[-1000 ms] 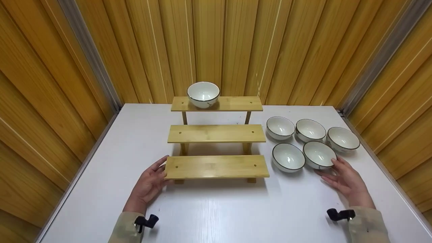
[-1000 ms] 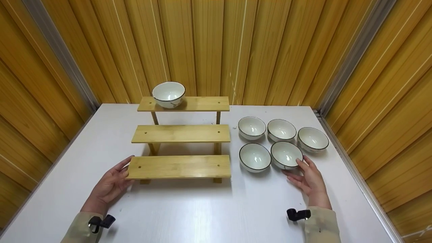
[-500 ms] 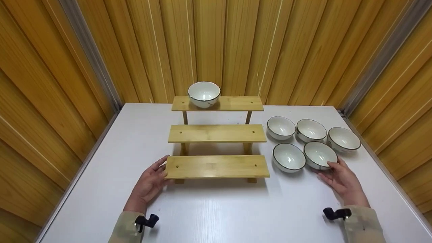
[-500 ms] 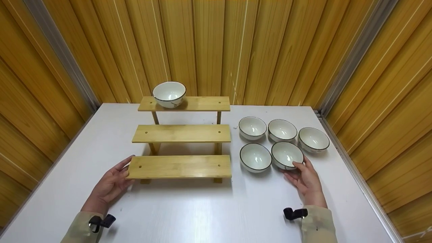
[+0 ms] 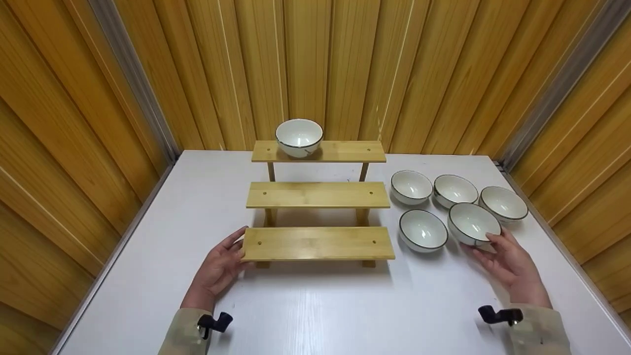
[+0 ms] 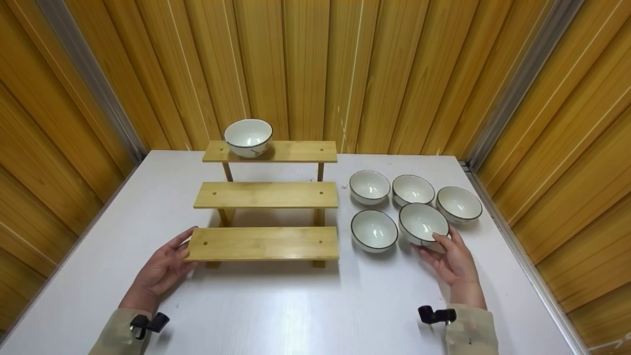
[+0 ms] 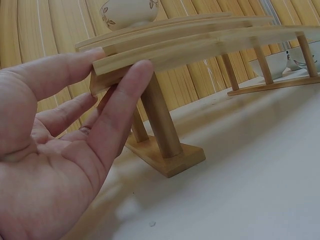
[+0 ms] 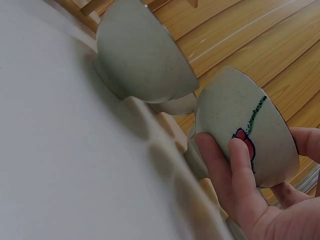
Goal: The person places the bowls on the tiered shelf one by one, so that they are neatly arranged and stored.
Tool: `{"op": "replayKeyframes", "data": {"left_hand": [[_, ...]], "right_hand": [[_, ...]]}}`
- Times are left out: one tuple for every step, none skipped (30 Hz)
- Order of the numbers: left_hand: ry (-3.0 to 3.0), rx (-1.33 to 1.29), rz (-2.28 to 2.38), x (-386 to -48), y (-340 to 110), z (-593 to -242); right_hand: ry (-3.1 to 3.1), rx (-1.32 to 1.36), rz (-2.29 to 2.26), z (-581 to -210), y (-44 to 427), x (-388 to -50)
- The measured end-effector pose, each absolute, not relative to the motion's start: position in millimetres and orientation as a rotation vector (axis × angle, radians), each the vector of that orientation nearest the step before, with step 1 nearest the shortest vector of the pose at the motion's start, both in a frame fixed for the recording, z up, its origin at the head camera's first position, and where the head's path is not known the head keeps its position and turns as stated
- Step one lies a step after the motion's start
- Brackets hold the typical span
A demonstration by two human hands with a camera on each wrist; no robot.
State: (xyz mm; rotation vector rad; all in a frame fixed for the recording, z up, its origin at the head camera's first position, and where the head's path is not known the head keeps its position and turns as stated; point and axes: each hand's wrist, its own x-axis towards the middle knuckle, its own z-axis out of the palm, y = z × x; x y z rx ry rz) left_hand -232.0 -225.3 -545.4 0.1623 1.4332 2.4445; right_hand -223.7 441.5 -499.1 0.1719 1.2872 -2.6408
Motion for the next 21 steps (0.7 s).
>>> {"op": "replayKeyframes", "data": {"left_hand": [[1.425,0.166,2.448,-231.9,-225.5,-545.6],[1.418,0.170,2.451,-231.9,-225.6,-545.8],[1.407,0.173,2.455,-231.8,-225.8,-546.0],[1.405,0.179,2.456,-231.8,-226.0,-546.1],[1.401,0.183,2.457,-231.8,-226.1,-546.3],[1.395,0.191,2.457,-231.8,-226.3,-546.4],[1.392,0.197,2.458,-231.9,-226.4,-546.5],[1.390,0.202,2.457,-231.9,-226.5,-546.6],[1.386,0.208,2.456,-232.0,-226.6,-546.6],[1.384,0.214,2.455,-232.1,-226.7,-546.5],[1.380,0.217,2.455,-232.1,-226.7,-546.5],[1.376,0.219,2.455,-232.2,-226.7,-546.4],[1.375,0.218,2.455,-232.1,-226.9,-546.4],[1.376,0.215,2.454,-232.1,-226.9,-546.4],[1.376,0.213,2.455,-232.0,-227.0,-546.5],[1.377,0.209,2.455,-231.9,-227.0,-546.5],[1.378,0.202,2.456,-231.9,-227.0,-546.7],[1.383,0.200,2.455,-231.8,-227.0,-546.8],[1.390,0.198,2.452,-231.8,-227.1,-547.0],[1.395,0.195,2.453,-231.7,-226.9,-547.1],[1.401,0.194,2.451,-231.7,-226.8,-547.2]], "right_hand": [[1.273,0.129,-2.652,-496.7,441.0,-222.9],[1.259,0.077,-2.661,-494.3,440.5,-222.2],[1.255,0.024,-2.667,-491.8,439.8,-221.6],[1.265,-0.031,-2.665,-489.2,438.8,-221.2],[1.276,-0.088,-2.660,-486.5,437.8,-220.9],[1.284,-0.134,-2.655,-483.6,436.7,-220.7],[1.269,-0.171,-2.657,-480.8,435.6,-220.5],[1.269,-0.201,-2.657,-477.9,434.2,-220.4],[1.264,-0.224,-2.659,-475.0,432.8,-220.6],[1.255,-0.238,-2.663,-472.2,431.2,-220.8],[1.237,-0.247,-2.670,-469.4,429.6,-221.2],[1.225,-0.250,-2.674,-466.7,427.9,-221.8],[1.210,-0.256,-2.678,-464.0,426.2,-222.7],[1.210,-0.260,-2.678,-461.1,424.2,-223.9],[1.200,-0.259,-2.681,-458.2,422.2,-225.3],[1.199,-0.264,-2.679,-455.2,420.0,-227.0],[1.200,-0.267,-2.676,-452.2,417.6,-228.9],[1.207,-0.272,-2.670,-449.2,414.8,-231.1],[1.208,-0.275,-2.668,-446.2,411.8,-233.3],[1.210,-0.272,-2.667,-443.1,408.4,-235.5],[1.221,-0.265,-2.665,-440.1,404.8,-237.7]]}}
